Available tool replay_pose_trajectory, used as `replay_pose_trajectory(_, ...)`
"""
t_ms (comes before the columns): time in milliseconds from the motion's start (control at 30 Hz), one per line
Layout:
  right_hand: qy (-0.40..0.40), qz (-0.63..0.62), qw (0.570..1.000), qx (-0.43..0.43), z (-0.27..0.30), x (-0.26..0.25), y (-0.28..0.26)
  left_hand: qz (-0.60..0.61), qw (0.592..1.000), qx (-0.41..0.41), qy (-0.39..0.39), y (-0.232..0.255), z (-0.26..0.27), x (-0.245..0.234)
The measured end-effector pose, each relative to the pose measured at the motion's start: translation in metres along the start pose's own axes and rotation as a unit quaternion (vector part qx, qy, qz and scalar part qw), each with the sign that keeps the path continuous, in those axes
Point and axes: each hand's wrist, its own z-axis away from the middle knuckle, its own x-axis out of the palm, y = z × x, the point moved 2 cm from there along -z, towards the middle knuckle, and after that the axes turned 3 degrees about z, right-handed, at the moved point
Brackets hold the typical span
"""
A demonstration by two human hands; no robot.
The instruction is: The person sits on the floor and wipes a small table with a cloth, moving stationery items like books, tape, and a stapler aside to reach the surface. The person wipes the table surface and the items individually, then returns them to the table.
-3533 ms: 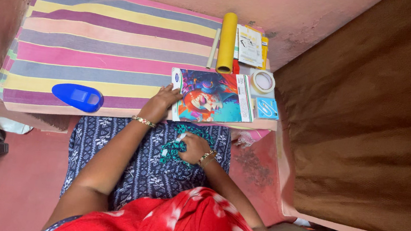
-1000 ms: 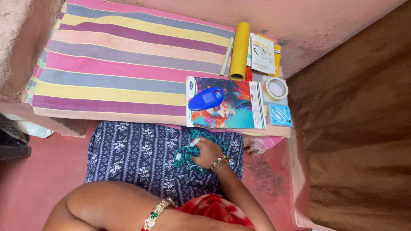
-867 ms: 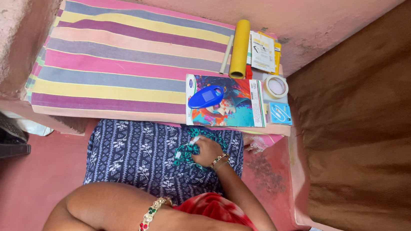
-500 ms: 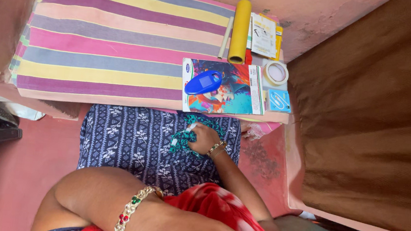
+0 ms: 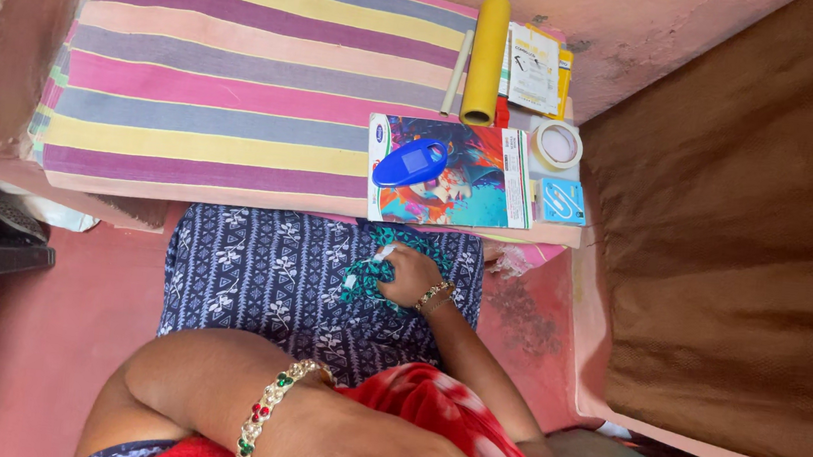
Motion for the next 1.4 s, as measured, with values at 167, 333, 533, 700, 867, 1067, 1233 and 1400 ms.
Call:
replay_pose_trajectory(167,0.072,-0.011,0.994,-0.078,0.003,0.002,0.004,-0.171,0.975,-0.047,0.134,-0.043,0.036,-0.065)
replay_pose_trajectory(333,0.015,-0.026,0.998,-0.050,0.004,-0.007,0.000,-0.476,0.648,-0.361,0.472,-0.183,0.146,-0.198)
replay_pose_trajectory(533,0.022,-0.036,0.998,-0.051,0.007,-0.012,-0.006,-0.447,0.586,-0.500,0.454,-0.246,0.202,-0.221)
replay_pose_trajectory(700,0.040,-0.026,0.997,-0.055,0.004,-0.009,-0.004,-0.455,0.551,-0.561,0.419,-0.238,0.180,-0.229)
replay_pose_trajectory(867,0.045,-0.028,0.996,-0.068,0.010,-0.012,-0.006,-0.452,0.608,-0.467,0.456,-0.249,0.222,-0.224)
replay_pose_trajectory(1067,0.037,-0.026,0.986,-0.161,0.020,-0.038,-0.032,-0.003,0.695,-0.278,0.664,-0.199,0.259,-0.162)
replay_pose_trajectory(1233,0.066,0.018,0.979,-0.194,0.031,-0.046,-0.055,-0.006,0.688,-0.155,0.709,-0.162,0.261,-0.110)
replay_pose_trajectory(1400,0.086,0.041,0.979,-0.182,0.037,-0.033,-0.057,0.022,0.622,-0.184,0.761,-0.156,0.260,-0.080)
